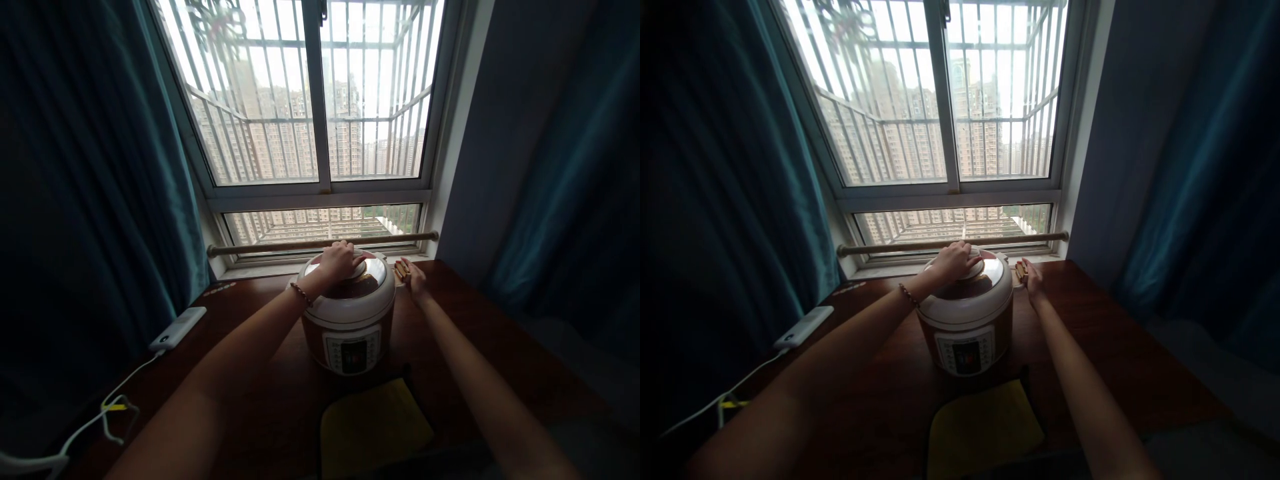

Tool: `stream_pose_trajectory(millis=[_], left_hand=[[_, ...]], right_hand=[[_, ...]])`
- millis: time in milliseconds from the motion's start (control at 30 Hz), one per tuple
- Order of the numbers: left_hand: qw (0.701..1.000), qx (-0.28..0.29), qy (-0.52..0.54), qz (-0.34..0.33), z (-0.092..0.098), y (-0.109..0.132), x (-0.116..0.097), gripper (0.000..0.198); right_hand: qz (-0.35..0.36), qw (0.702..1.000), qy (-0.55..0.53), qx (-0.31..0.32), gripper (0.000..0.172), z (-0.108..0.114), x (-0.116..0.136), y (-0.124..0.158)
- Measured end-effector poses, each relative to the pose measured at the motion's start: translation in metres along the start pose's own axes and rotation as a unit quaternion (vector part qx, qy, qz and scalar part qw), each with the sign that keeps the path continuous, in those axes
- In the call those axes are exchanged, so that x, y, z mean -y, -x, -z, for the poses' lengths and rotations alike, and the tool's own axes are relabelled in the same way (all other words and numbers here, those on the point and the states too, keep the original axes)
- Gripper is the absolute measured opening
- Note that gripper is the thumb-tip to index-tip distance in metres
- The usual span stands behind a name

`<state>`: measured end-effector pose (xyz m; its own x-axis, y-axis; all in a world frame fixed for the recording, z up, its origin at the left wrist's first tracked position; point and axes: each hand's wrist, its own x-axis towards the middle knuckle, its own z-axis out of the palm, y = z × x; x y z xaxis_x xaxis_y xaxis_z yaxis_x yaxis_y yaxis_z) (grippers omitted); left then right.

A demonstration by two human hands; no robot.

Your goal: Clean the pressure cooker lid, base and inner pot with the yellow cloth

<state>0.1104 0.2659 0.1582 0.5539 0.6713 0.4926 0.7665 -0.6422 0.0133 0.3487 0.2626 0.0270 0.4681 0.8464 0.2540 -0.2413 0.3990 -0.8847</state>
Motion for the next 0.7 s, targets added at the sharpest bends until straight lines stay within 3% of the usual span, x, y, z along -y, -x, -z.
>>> stream_pose_trajectory(millis=[167,300,467,600,700], left_hand=[[0.995,-0.024,0.090,0.045,0.018,-0.004,0.032,0.052],[0.969,-0.075,0.120,0.201,0.023,0.026,0.082,0.048],[0.908,-0.033,0.146,0.392,-0.014,0.080,0.126,0.032],[0.879,0.012,0.206,0.430,-0.048,0.093,0.137,0.032],[0.866,0.026,0.250,0.432,-0.059,0.091,0.140,0.033]], right_hand=[[-0.004,1.000,-0.004,0.009,0.036,0.001,-0.001,0.000],[-0.008,1.000,0.004,0.012,0.035,0.003,-0.002,-0.001],[-0.001,1.000,0.020,0.009,0.034,0.005,-0.004,-0.002],[0.015,0.999,0.033,0.007,0.035,0.003,-0.002,0.000],[0.028,0.998,0.056,0.011,0.037,0.001,0.000,0.004]])
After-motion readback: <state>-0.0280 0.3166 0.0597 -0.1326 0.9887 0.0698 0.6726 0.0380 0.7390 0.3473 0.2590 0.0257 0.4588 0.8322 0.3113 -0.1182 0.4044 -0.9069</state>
